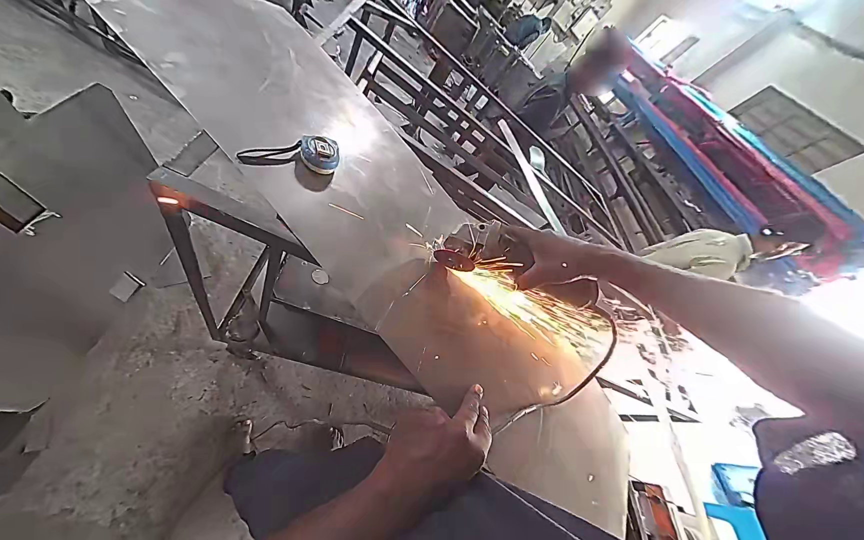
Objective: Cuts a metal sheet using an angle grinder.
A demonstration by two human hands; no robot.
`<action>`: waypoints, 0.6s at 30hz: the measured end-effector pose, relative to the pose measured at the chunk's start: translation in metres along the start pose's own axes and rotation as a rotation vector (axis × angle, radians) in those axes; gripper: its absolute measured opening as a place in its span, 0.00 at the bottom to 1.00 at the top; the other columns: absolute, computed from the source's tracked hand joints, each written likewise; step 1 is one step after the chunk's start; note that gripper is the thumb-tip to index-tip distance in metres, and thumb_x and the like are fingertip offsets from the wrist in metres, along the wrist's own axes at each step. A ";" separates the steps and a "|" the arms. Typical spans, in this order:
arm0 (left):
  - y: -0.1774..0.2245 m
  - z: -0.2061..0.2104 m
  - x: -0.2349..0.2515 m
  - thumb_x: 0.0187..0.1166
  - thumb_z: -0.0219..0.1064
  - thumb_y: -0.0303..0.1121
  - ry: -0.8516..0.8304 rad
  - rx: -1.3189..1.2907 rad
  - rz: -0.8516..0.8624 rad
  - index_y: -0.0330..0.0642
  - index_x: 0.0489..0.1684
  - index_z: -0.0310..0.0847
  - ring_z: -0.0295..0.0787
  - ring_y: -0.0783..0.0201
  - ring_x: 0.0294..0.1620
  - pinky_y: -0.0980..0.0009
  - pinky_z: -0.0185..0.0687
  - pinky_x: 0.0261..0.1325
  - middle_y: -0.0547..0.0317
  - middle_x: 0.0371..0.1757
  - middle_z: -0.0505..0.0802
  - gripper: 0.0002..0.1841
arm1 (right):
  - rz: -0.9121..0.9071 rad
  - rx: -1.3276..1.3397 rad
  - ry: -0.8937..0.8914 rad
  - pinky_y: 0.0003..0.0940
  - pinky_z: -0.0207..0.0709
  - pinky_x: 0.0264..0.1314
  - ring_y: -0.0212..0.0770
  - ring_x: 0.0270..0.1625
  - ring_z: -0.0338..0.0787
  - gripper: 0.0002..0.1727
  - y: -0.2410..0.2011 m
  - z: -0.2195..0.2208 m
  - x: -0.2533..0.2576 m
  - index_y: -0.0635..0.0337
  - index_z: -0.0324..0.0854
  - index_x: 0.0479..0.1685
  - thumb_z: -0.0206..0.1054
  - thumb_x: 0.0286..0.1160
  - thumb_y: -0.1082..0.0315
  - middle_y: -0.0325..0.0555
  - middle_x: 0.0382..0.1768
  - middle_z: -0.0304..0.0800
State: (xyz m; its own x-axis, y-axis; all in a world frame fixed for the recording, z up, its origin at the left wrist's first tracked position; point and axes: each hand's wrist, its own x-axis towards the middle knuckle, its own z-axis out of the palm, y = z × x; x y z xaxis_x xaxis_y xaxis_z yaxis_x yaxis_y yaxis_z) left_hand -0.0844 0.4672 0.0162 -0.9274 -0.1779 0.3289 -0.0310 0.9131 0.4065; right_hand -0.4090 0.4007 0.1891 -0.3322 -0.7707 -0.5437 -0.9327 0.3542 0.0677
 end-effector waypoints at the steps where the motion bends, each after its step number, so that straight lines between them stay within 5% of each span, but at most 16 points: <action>1: -0.001 0.000 0.000 0.80 0.58 0.26 0.006 -0.005 0.007 0.57 0.68 0.87 0.89 0.59 0.22 0.62 0.81 0.18 0.66 0.79 0.85 0.22 | 0.015 0.045 -0.007 0.58 0.82 0.50 0.52 0.47 0.90 0.41 -0.011 -0.002 -0.008 0.57 0.73 0.70 0.88 0.50 0.62 0.54 0.47 0.88; 5: -0.004 -0.003 0.002 0.80 0.58 0.26 0.013 -0.013 0.038 0.55 0.66 0.89 0.88 0.61 0.20 0.64 0.81 0.18 0.65 0.76 0.88 0.21 | -0.041 0.219 0.062 0.39 0.83 0.53 0.38 0.48 0.89 0.30 -0.023 0.009 -0.026 0.57 0.81 0.64 0.84 0.57 0.69 0.46 0.49 0.91; 8: -0.005 -0.008 0.005 0.81 0.56 0.25 -0.099 -0.029 0.057 0.54 0.70 0.85 0.89 0.59 0.23 0.63 0.82 0.21 0.64 0.81 0.83 0.23 | 0.024 0.267 0.103 0.48 0.83 0.57 0.41 0.54 0.90 0.41 -0.014 0.027 -0.015 0.49 0.76 0.69 0.87 0.45 0.66 0.44 0.52 0.91; 10: -0.006 -0.008 0.006 0.82 0.55 0.26 -0.109 -0.054 0.068 0.53 0.70 0.85 0.89 0.59 0.23 0.62 0.83 0.22 0.62 0.81 0.84 0.22 | 0.108 0.324 0.115 0.53 0.84 0.57 0.45 0.54 0.91 0.43 -0.020 0.034 -0.017 0.52 0.72 0.72 0.86 0.46 0.69 0.49 0.53 0.90; 13: -0.007 -0.006 0.005 0.79 0.58 0.27 -0.023 -0.051 0.067 0.54 0.64 0.89 0.88 0.58 0.19 0.62 0.81 0.18 0.60 0.73 0.90 0.20 | 0.190 0.415 0.125 0.50 0.83 0.52 0.47 0.49 0.89 0.45 -0.035 0.039 -0.024 0.56 0.70 0.75 0.86 0.48 0.73 0.53 0.51 0.88; 18: -0.005 -0.015 0.007 0.79 0.58 0.25 -0.108 -0.005 0.055 0.54 0.67 0.88 0.89 0.58 0.21 0.62 0.81 0.20 0.62 0.79 0.85 0.22 | 0.325 0.703 0.156 0.49 0.90 0.43 0.48 0.43 0.94 0.47 -0.052 0.059 -0.027 0.53 0.69 0.74 0.84 0.40 0.69 0.54 0.49 0.90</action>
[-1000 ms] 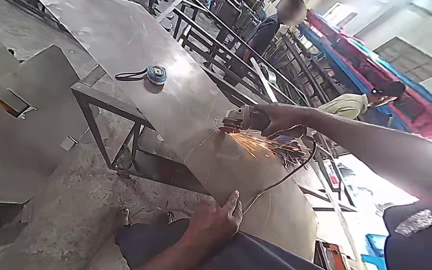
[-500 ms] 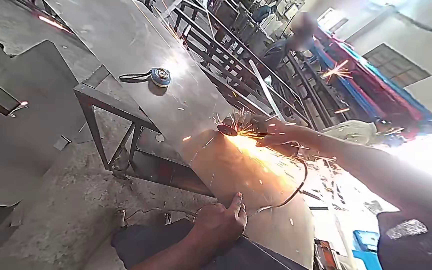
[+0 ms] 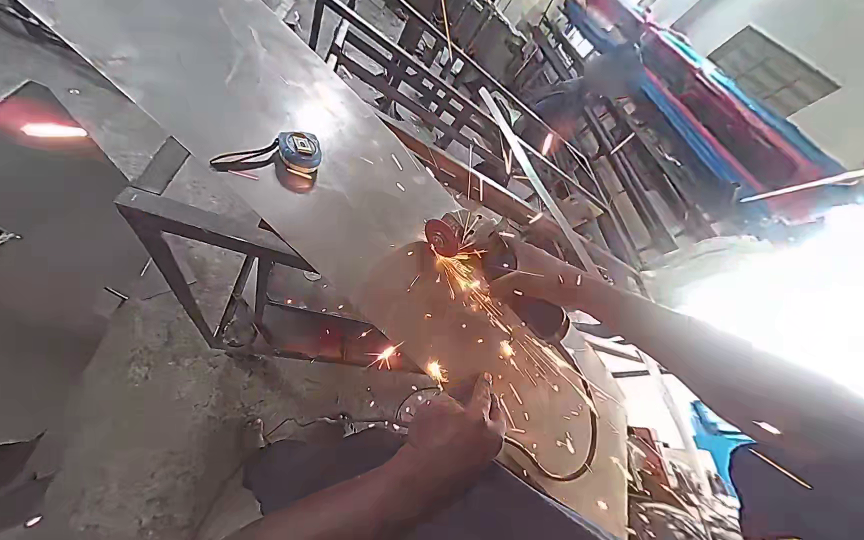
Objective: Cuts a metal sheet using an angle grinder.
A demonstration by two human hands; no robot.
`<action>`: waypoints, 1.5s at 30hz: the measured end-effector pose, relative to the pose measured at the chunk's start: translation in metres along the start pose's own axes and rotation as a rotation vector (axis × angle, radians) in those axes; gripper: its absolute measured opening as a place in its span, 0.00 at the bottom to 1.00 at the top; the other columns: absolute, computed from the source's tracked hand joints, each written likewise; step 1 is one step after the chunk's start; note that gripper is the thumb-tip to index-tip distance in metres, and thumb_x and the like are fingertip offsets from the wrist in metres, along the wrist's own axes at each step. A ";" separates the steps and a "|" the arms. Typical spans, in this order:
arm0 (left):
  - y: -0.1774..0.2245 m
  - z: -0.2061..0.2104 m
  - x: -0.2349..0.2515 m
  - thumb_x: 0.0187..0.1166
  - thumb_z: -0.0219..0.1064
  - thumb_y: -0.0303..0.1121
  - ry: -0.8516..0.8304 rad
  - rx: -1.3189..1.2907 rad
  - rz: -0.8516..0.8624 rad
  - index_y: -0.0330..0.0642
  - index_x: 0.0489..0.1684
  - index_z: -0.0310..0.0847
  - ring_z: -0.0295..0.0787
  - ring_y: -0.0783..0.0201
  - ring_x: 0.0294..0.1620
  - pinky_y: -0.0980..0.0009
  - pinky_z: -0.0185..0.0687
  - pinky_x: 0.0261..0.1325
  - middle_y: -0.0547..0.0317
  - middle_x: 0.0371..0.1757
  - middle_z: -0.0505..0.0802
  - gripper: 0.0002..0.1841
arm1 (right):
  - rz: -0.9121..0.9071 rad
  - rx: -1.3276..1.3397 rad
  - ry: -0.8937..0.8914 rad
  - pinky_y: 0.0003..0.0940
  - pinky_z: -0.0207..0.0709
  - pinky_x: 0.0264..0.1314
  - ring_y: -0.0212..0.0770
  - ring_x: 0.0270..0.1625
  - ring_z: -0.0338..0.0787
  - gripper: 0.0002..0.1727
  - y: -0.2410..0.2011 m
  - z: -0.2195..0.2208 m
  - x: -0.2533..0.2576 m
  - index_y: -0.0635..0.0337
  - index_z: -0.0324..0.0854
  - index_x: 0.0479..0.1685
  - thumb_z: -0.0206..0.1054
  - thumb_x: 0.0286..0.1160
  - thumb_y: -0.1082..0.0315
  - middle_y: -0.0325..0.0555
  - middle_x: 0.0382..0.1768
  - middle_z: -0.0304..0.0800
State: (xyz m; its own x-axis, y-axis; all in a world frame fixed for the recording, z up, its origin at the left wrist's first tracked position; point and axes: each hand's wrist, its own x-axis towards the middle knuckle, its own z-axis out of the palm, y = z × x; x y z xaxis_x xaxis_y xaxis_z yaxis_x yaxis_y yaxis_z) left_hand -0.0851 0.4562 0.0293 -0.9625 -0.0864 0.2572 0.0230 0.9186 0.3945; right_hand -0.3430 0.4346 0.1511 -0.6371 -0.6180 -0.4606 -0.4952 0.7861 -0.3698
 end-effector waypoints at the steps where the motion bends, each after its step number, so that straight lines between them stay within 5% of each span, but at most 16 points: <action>1: 0.000 0.002 0.000 0.79 0.59 0.26 0.018 -0.007 0.006 0.54 0.66 0.89 0.88 0.58 0.19 0.63 0.81 0.18 0.61 0.77 0.87 0.21 | 0.013 0.015 0.010 0.49 0.88 0.44 0.48 0.44 0.93 0.46 -0.003 0.004 -0.002 0.54 0.68 0.75 0.83 0.43 0.70 0.54 0.50 0.89; 3: -0.004 -0.003 0.002 0.80 0.58 0.25 -0.086 -0.060 0.023 0.53 0.70 0.86 0.90 0.56 0.22 0.60 0.84 0.21 0.59 0.82 0.82 0.23 | 0.024 0.080 -0.005 0.51 0.88 0.49 0.50 0.47 0.92 0.46 -0.002 0.004 -0.004 0.53 0.65 0.79 0.84 0.52 0.69 0.56 0.53 0.88; 5: -0.012 -0.021 0.001 0.83 0.56 0.24 -0.305 -0.126 0.057 0.52 0.80 0.76 0.94 0.50 0.36 0.54 0.88 0.33 0.57 0.91 0.70 0.25 | 0.028 0.285 -0.003 0.49 0.90 0.42 0.50 0.40 0.93 0.42 0.007 0.006 -0.009 0.52 0.69 0.75 0.82 0.52 0.70 0.56 0.48 0.90; 8: -0.027 -0.038 -0.021 0.82 0.62 0.31 -0.244 -0.168 0.155 0.50 0.78 0.80 0.96 0.50 0.47 0.53 0.91 0.41 0.55 0.86 0.78 0.23 | 0.044 0.499 0.049 0.41 0.87 0.37 0.42 0.35 0.91 0.30 0.010 0.008 -0.037 0.52 0.76 0.70 0.76 0.63 0.73 0.48 0.41 0.91; 11: -0.052 -0.068 -0.045 0.80 0.67 0.30 -0.266 -0.288 0.211 0.42 0.60 0.90 0.94 0.47 0.58 0.48 0.91 0.56 0.48 0.72 0.89 0.14 | 0.028 0.647 0.083 0.37 0.88 0.32 0.39 0.29 0.90 0.28 0.017 0.011 -0.045 0.55 0.76 0.63 0.76 0.58 0.66 0.44 0.34 0.90; 13: -0.062 -0.078 -0.057 0.81 0.64 0.30 -0.330 -0.314 0.219 0.44 0.51 0.90 0.94 0.46 0.49 0.44 0.90 0.48 0.48 0.59 0.93 0.10 | 0.041 0.726 0.115 0.39 0.89 0.31 0.40 0.30 0.92 0.37 0.031 0.017 -0.049 0.50 0.73 0.68 0.79 0.50 0.62 0.44 0.35 0.90; 15: -0.070 -0.088 -0.066 0.84 0.62 0.32 -0.391 -0.297 0.209 0.46 0.53 0.89 0.94 0.46 0.48 0.44 0.90 0.46 0.49 0.59 0.93 0.10 | 0.061 0.797 0.151 0.38 0.89 0.30 0.40 0.30 0.92 0.38 0.038 0.023 -0.053 0.47 0.71 0.69 0.78 0.49 0.62 0.44 0.36 0.90; 19: -0.084 -0.112 -0.084 0.84 0.63 0.33 -0.335 -0.303 0.235 0.46 0.52 0.90 0.94 0.48 0.42 0.48 0.89 0.40 0.49 0.51 0.94 0.10 | 0.167 0.786 0.259 0.29 0.83 0.34 0.32 0.30 0.85 0.18 -0.026 0.031 -0.102 0.56 0.72 0.60 0.66 0.72 0.77 0.39 0.34 0.82; 21: -0.091 -0.120 -0.092 0.84 0.66 0.35 -0.296 -0.346 0.244 0.46 0.52 0.91 0.95 0.50 0.43 0.50 0.90 0.43 0.50 0.49 0.95 0.10 | 0.068 0.807 0.203 0.27 0.83 0.32 0.31 0.30 0.86 0.21 -0.010 0.033 -0.097 0.54 0.71 0.62 0.67 0.69 0.76 0.38 0.34 0.83; 23: -0.093 -0.125 -0.096 0.84 0.67 0.37 -0.280 -0.358 0.255 0.47 0.50 0.91 0.95 0.52 0.45 0.52 0.92 0.46 0.52 0.49 0.95 0.09 | 0.006 0.859 0.140 0.32 0.87 0.30 0.35 0.30 0.91 0.28 0.038 0.032 -0.075 0.51 0.75 0.64 0.73 0.57 0.66 0.41 0.34 0.90; 24: -0.094 -0.127 -0.097 0.84 0.67 0.36 -0.274 -0.347 0.273 0.46 0.48 0.91 0.95 0.54 0.44 0.54 0.92 0.45 0.53 0.48 0.95 0.08 | 0.031 0.872 0.160 0.34 0.87 0.28 0.36 0.28 0.91 0.26 0.043 0.035 -0.078 0.52 0.77 0.63 0.73 0.60 0.66 0.42 0.33 0.90; 26: -0.101 -0.133 -0.098 0.84 0.67 0.37 -0.217 -0.279 0.332 0.47 0.44 0.89 0.93 0.58 0.38 0.59 0.92 0.37 0.57 0.41 0.93 0.07 | 0.072 0.930 0.202 0.33 0.85 0.26 0.37 0.26 0.89 0.23 0.035 0.040 -0.090 0.51 0.77 0.64 0.72 0.66 0.69 0.44 0.32 0.89; 30: -0.128 -0.175 -0.093 0.85 0.66 0.38 -0.100 -0.204 0.377 0.47 0.47 0.89 0.94 0.61 0.38 0.64 0.92 0.37 0.57 0.42 0.94 0.08 | 0.121 1.008 0.214 0.34 0.86 0.26 0.39 0.26 0.89 0.30 0.022 0.043 -0.097 0.51 0.74 0.65 0.74 0.56 0.69 0.46 0.32 0.88; 45: -0.369 -0.290 -0.054 0.85 0.67 0.41 -0.333 -0.378 0.761 0.43 0.41 0.88 0.94 0.57 0.36 0.65 0.86 0.32 0.51 0.39 0.95 0.11 | 0.459 1.263 0.633 0.36 0.88 0.31 0.41 0.30 0.90 0.33 -0.091 0.131 -0.089 0.53 0.73 0.69 0.78 0.58 0.65 0.49 0.36 0.88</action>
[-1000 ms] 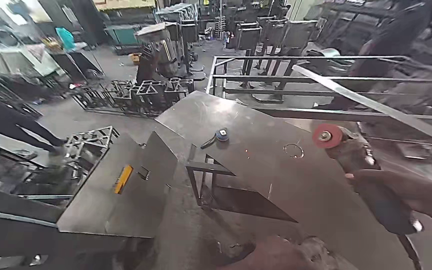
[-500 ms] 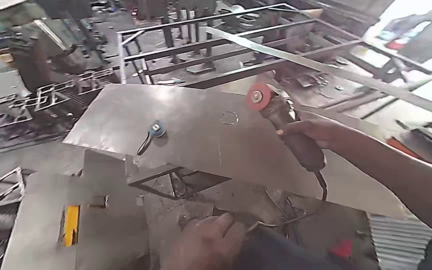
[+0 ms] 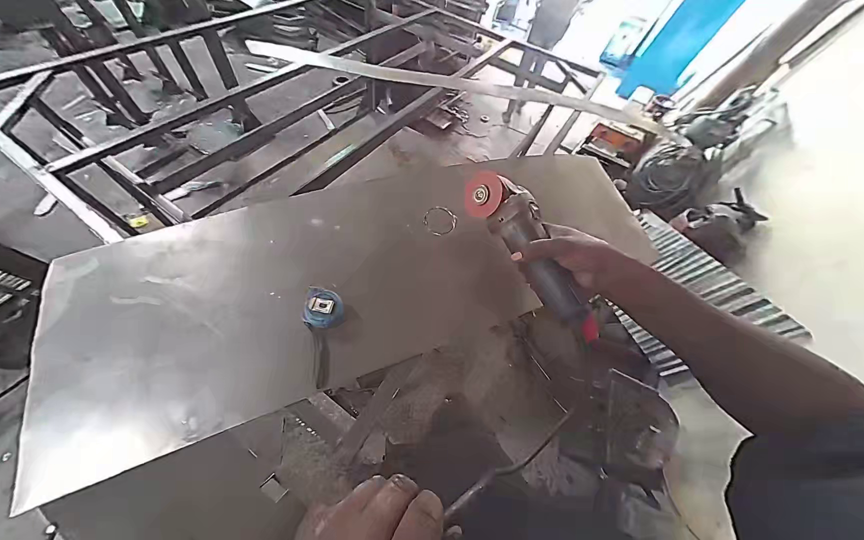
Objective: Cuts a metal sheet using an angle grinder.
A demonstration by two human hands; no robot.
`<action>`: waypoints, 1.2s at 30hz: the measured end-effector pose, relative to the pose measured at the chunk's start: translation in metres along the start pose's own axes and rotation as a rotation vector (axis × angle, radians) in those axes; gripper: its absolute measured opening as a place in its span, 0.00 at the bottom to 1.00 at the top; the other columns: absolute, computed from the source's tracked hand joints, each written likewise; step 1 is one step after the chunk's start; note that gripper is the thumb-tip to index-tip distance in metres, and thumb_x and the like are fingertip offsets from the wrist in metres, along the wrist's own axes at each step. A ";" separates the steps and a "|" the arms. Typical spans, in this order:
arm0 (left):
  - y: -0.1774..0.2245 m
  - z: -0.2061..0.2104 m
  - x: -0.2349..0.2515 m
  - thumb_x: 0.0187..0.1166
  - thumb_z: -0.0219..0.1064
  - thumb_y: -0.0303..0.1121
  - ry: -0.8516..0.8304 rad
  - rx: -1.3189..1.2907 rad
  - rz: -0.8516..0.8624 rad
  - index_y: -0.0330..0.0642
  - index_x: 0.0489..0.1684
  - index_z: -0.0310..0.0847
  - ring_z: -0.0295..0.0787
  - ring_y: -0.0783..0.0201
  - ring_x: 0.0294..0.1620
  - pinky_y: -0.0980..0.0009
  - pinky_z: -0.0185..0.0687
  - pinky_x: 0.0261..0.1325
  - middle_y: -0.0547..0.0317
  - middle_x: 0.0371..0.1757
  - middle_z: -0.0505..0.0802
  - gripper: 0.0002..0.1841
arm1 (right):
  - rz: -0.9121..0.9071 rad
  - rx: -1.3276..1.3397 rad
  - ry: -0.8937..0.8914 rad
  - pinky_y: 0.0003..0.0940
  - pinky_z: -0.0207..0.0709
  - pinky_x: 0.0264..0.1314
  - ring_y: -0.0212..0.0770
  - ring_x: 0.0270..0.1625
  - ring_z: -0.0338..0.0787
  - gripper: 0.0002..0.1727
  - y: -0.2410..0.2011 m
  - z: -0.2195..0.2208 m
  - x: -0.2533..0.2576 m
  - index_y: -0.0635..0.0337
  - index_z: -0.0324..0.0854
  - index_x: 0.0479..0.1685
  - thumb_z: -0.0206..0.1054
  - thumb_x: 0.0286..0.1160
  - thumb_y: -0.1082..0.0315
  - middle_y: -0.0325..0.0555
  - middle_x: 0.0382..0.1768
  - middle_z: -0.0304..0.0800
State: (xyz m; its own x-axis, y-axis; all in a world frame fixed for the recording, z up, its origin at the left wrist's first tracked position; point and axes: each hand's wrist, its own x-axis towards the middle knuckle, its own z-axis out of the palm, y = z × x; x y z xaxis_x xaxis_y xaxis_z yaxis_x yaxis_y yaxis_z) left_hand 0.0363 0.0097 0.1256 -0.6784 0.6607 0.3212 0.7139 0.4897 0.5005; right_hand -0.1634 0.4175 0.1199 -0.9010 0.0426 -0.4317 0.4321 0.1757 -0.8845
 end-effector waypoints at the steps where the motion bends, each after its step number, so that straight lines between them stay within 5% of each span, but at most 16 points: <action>1: -0.007 -0.008 -0.008 0.85 0.66 0.41 -0.020 -0.005 0.017 0.43 0.41 0.88 0.94 0.57 0.36 0.65 0.86 0.32 0.51 0.39 0.95 0.11 | 0.013 0.011 0.040 0.37 0.87 0.31 0.42 0.30 0.90 0.33 0.002 0.007 -0.006 0.53 0.73 0.69 0.78 0.58 0.65 0.49 0.36 0.88; 13: -0.042 -0.053 -0.038 0.87 0.62 0.34 -0.197 0.075 0.190 0.42 0.43 0.83 0.93 0.51 0.34 0.61 0.85 0.25 0.49 0.38 0.93 0.07 | 0.084 0.010 0.199 0.35 0.86 0.28 0.40 0.29 0.89 0.26 0.004 0.041 -0.022 0.54 0.76 0.62 0.77 0.62 0.64 0.48 0.34 0.88; 15: -0.056 -0.057 -0.044 0.88 0.61 0.37 -0.205 0.132 0.239 0.43 0.41 0.82 0.94 0.51 0.40 0.61 0.88 0.32 0.49 0.41 0.94 0.09 | 0.096 0.011 0.211 0.35 0.86 0.29 0.39 0.29 0.89 0.26 0.006 0.047 -0.022 0.55 0.75 0.63 0.77 0.63 0.64 0.48 0.34 0.88; 17: -0.077 -0.067 -0.047 0.87 0.61 0.37 -0.214 0.207 0.286 0.45 0.42 0.83 0.94 0.53 0.51 0.61 0.89 0.49 0.51 0.48 0.95 0.08 | 0.128 0.019 0.259 0.36 0.86 0.29 0.40 0.29 0.89 0.27 0.004 0.060 -0.026 0.55 0.75 0.64 0.77 0.64 0.64 0.49 0.35 0.88; 19: -0.106 -0.082 -0.046 0.87 0.60 0.37 -0.247 0.249 0.322 0.46 0.46 0.86 0.89 0.52 0.66 0.55 0.80 0.72 0.52 0.59 0.95 0.09 | 0.162 0.023 0.299 0.37 0.86 0.29 0.42 0.29 0.89 0.26 -0.002 0.074 -0.029 0.56 0.75 0.65 0.76 0.67 0.64 0.50 0.35 0.88; 22: -0.156 -0.103 -0.044 0.87 0.59 0.39 -0.345 0.265 0.377 0.46 0.41 0.88 0.80 0.44 0.78 0.44 0.67 0.82 0.47 0.73 0.88 0.12 | 0.198 0.047 0.357 0.39 0.87 0.30 0.43 0.29 0.89 0.23 -0.006 0.093 -0.029 0.57 0.75 0.63 0.74 0.71 0.62 0.51 0.35 0.88; 25: -0.202 -0.113 -0.044 0.86 0.58 0.40 -0.496 0.283 0.396 0.46 0.40 0.90 0.74 0.38 0.82 0.33 0.60 0.82 0.45 0.79 0.83 0.14 | 0.223 0.121 0.434 0.37 0.87 0.29 0.41 0.28 0.90 0.19 -0.010 0.115 -0.030 0.56 0.77 0.60 0.72 0.73 0.62 0.49 0.33 0.88; 29: -0.238 -0.113 -0.052 0.88 0.55 0.39 -0.639 0.292 0.463 0.46 0.52 0.92 0.68 0.29 0.85 0.23 0.58 0.79 0.40 0.84 0.77 0.17 | 0.269 0.179 0.513 0.35 0.86 0.30 0.40 0.28 0.89 0.20 -0.016 0.141 -0.032 0.55 0.78 0.59 0.74 0.68 0.62 0.47 0.32 0.87; 36: -0.252 -0.108 -0.057 0.87 0.53 0.31 -0.502 0.303 0.591 0.42 0.47 0.92 0.77 0.26 0.78 0.33 0.72 0.76 0.32 0.77 0.82 0.16 | 0.394 0.208 0.568 0.34 0.85 0.30 0.39 0.28 0.88 0.16 -0.031 0.157 -0.028 0.54 0.80 0.54 0.72 0.70 0.60 0.46 0.32 0.86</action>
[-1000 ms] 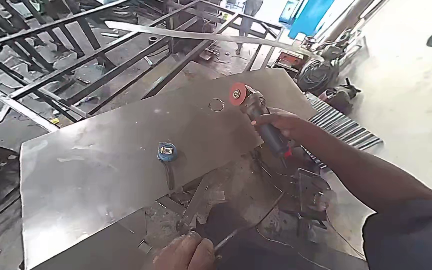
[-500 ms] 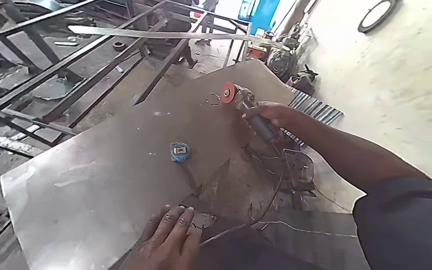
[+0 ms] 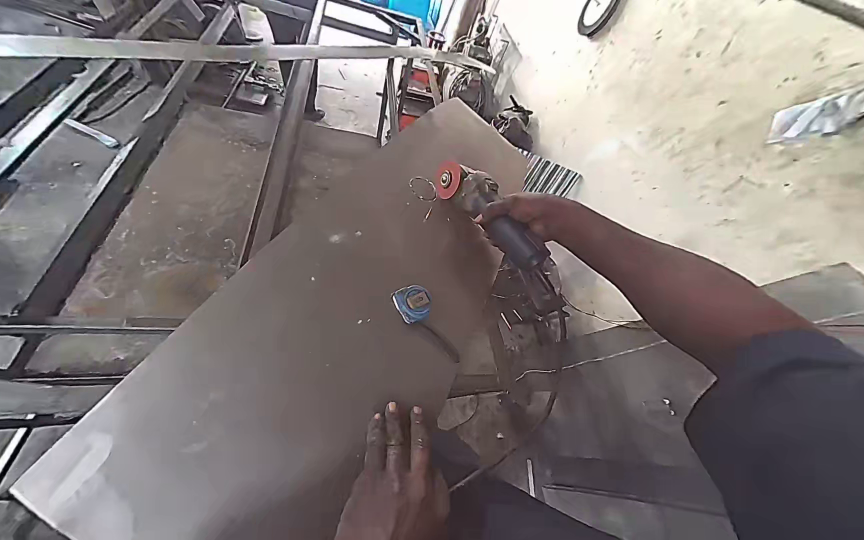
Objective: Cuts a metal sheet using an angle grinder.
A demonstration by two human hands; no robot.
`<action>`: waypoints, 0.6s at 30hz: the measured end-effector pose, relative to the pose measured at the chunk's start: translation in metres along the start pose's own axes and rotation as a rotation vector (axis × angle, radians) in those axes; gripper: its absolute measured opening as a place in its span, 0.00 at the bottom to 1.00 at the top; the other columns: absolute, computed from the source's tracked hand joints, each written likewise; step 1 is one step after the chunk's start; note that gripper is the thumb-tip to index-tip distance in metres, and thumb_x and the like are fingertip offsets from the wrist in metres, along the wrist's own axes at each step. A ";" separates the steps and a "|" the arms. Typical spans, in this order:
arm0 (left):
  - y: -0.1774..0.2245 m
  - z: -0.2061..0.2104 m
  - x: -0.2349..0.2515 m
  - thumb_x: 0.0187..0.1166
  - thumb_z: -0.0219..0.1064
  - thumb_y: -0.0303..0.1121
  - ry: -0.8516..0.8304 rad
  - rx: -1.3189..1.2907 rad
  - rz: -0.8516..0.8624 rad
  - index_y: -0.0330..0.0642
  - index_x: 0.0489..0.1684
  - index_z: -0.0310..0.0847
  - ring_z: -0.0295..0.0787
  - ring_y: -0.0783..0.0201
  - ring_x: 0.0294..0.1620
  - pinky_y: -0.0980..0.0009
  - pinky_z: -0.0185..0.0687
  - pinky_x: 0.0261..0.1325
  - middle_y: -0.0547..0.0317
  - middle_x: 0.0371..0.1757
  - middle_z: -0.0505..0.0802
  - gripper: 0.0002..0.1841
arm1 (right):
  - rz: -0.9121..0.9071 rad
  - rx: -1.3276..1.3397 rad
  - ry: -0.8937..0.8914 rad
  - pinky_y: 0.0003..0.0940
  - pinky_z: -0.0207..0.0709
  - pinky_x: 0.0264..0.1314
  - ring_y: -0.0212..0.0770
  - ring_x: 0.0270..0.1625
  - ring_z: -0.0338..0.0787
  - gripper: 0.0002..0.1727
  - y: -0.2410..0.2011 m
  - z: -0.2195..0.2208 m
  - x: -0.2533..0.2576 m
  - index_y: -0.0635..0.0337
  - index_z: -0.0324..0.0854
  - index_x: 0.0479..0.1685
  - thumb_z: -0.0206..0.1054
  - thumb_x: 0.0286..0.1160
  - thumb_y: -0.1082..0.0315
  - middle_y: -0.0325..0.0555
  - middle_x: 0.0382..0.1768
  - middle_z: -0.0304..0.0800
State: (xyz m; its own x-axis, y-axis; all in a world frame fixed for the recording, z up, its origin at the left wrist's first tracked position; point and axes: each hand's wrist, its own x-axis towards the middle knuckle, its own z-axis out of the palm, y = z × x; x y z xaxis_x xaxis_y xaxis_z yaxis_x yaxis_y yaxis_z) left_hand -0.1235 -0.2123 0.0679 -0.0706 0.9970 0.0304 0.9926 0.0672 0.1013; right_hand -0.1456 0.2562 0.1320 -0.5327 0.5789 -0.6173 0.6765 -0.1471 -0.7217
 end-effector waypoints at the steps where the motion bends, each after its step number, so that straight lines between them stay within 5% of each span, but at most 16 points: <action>1: 0.000 0.000 0.001 0.87 0.53 0.31 0.002 -0.006 0.003 0.41 0.46 0.92 0.78 0.27 0.77 0.34 0.73 0.76 0.32 0.77 0.82 0.17 | 0.008 0.001 0.000 0.34 0.85 0.30 0.38 0.28 0.88 0.15 -0.001 0.002 -0.001 0.54 0.80 0.53 0.71 0.71 0.60 0.45 0.32 0.86; 7: -0.005 0.004 0.001 0.86 0.51 0.31 0.049 0.004 0.028 0.43 0.41 0.93 0.83 0.28 0.73 0.38 0.79 0.72 0.33 0.74 0.85 0.18 | 0.045 0.029 0.013 0.32 0.84 0.28 0.37 0.27 0.88 0.13 -0.005 0.013 -0.008 0.55 0.80 0.51 0.69 0.72 0.61 0.45 0.30 0.86; 11: -0.005 0.003 0.001 0.87 0.51 0.36 0.059 -0.062 -0.026 0.38 0.53 0.92 0.83 0.32 0.74 0.42 0.78 0.74 0.35 0.75 0.85 0.20 | 0.052 -0.009 0.059 0.31 0.82 0.24 0.35 0.23 0.85 0.10 -0.012 0.022 -0.013 0.53 0.78 0.50 0.67 0.75 0.62 0.42 0.27 0.84; 18: -0.003 0.001 0.002 0.85 0.53 0.32 0.082 -0.055 -0.053 0.39 0.48 0.93 0.85 0.34 0.73 0.41 0.77 0.74 0.38 0.73 0.88 0.18 | 0.024 -0.111 0.053 0.31 0.82 0.25 0.33 0.24 0.85 0.08 -0.019 0.019 -0.009 0.52 0.79 0.46 0.66 0.76 0.62 0.40 0.27 0.84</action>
State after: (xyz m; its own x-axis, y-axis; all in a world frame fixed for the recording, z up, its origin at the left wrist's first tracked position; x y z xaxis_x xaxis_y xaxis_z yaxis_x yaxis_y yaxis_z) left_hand -0.1266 -0.2107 0.0666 -0.1333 0.9856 0.1042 0.9803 0.1157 0.1598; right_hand -0.1634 0.2382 0.1459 -0.4902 0.6185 -0.6142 0.7423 -0.0731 -0.6661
